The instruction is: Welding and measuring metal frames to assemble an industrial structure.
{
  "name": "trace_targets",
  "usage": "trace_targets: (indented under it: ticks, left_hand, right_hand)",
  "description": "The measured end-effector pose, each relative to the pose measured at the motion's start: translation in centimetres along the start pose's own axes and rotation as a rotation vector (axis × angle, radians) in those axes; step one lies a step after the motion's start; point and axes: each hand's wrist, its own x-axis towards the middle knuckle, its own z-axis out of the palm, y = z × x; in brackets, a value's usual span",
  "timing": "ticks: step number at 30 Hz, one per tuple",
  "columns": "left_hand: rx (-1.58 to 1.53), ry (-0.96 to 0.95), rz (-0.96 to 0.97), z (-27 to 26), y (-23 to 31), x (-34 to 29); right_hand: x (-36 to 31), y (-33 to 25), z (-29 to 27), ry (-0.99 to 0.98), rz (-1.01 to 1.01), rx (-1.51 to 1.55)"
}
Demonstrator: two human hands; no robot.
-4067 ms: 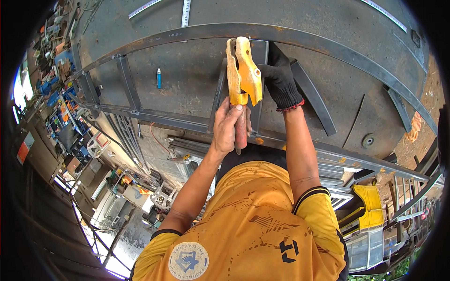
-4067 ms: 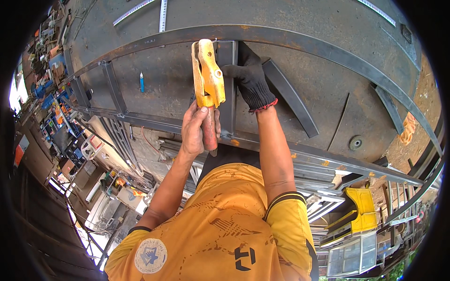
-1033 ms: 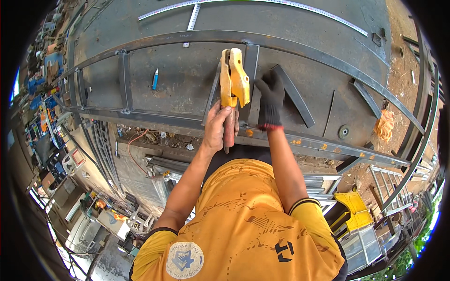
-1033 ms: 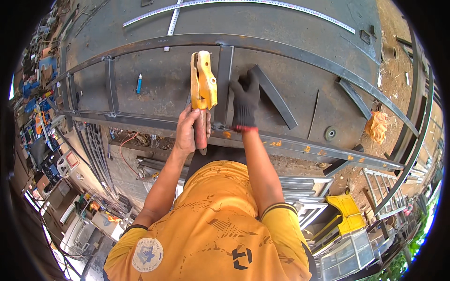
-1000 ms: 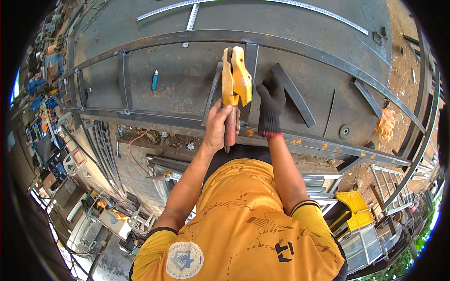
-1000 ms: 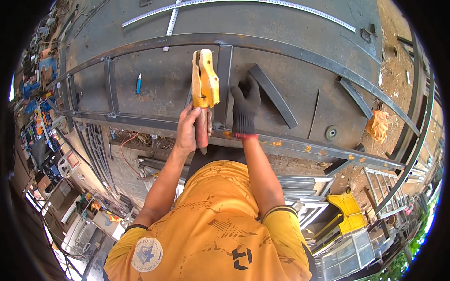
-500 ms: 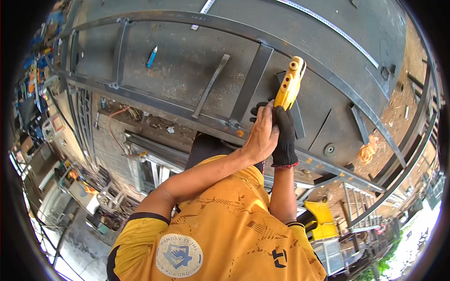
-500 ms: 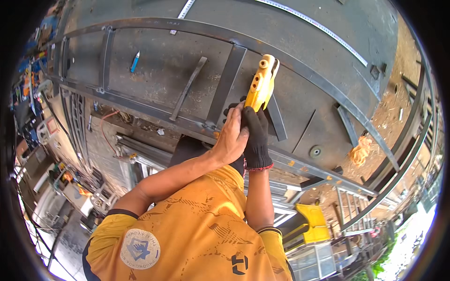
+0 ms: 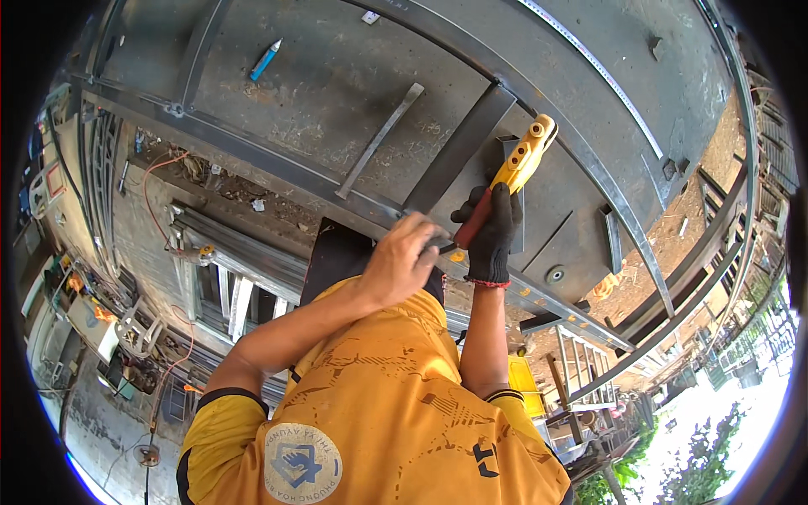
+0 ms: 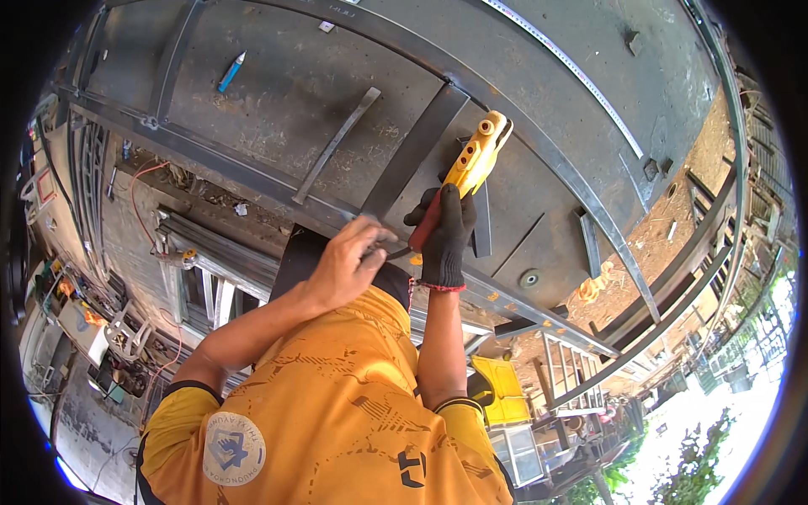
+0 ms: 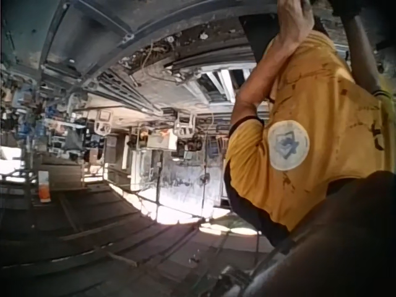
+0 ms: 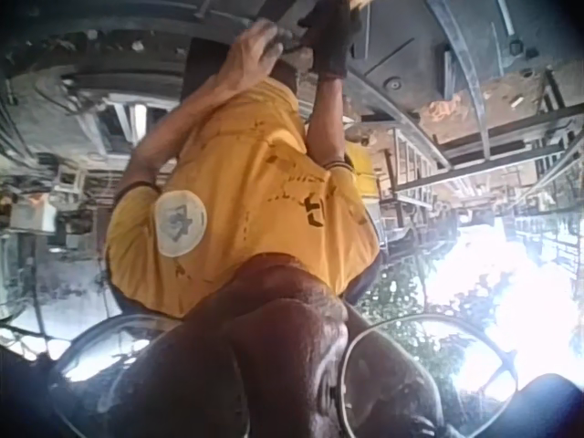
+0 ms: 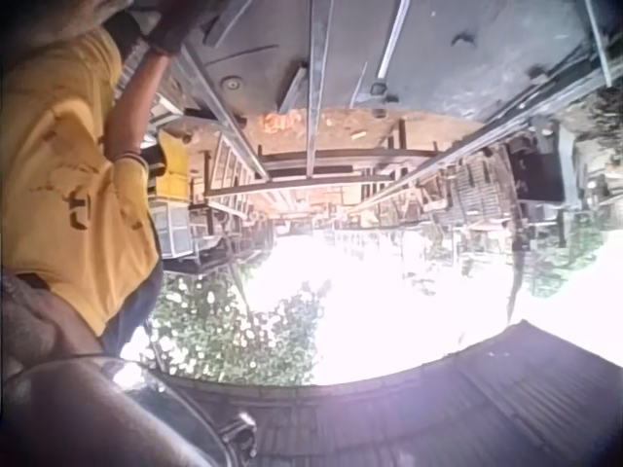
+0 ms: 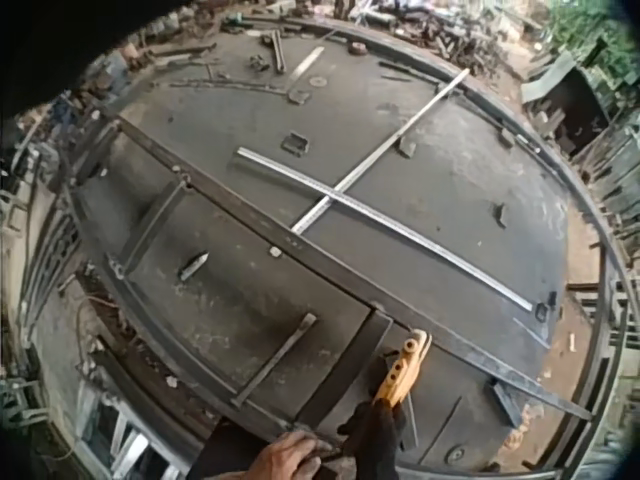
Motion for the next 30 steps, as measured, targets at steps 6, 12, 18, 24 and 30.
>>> trace_targets:
  ticks: [6, 12, 18, 24, 30]
  left_hand:
    - [-0.031, 0.015, -0.082, -2.7, -1.7, -0.8]
    - [-0.080, 0.005, -0.093, -3.5, -1.4, -0.2]
    - [-0.101, -0.011, -0.104, -4.1, -1.0, -0.2]
    - [-0.076, -0.015, -0.115, -4.4, -1.1, 0.2]
    - [-0.032, -0.023, -0.112, -4.1, -0.9, 0.5]
  right_hand:
    - [0.6, 0.1, 1.1, 0.071, -0.025, -0.160]
    - [0.9, 0.4, 1.5, 0.069, -0.029, -0.183]
    - [1.1, 0.3, 1.6, 0.079, -0.012, -0.189]
    - [1.1, 0.3, 1.7, 0.078, -0.015, -0.159]
    - [1.4, 0.8, 1.5, 0.080, 0.012, -0.136]
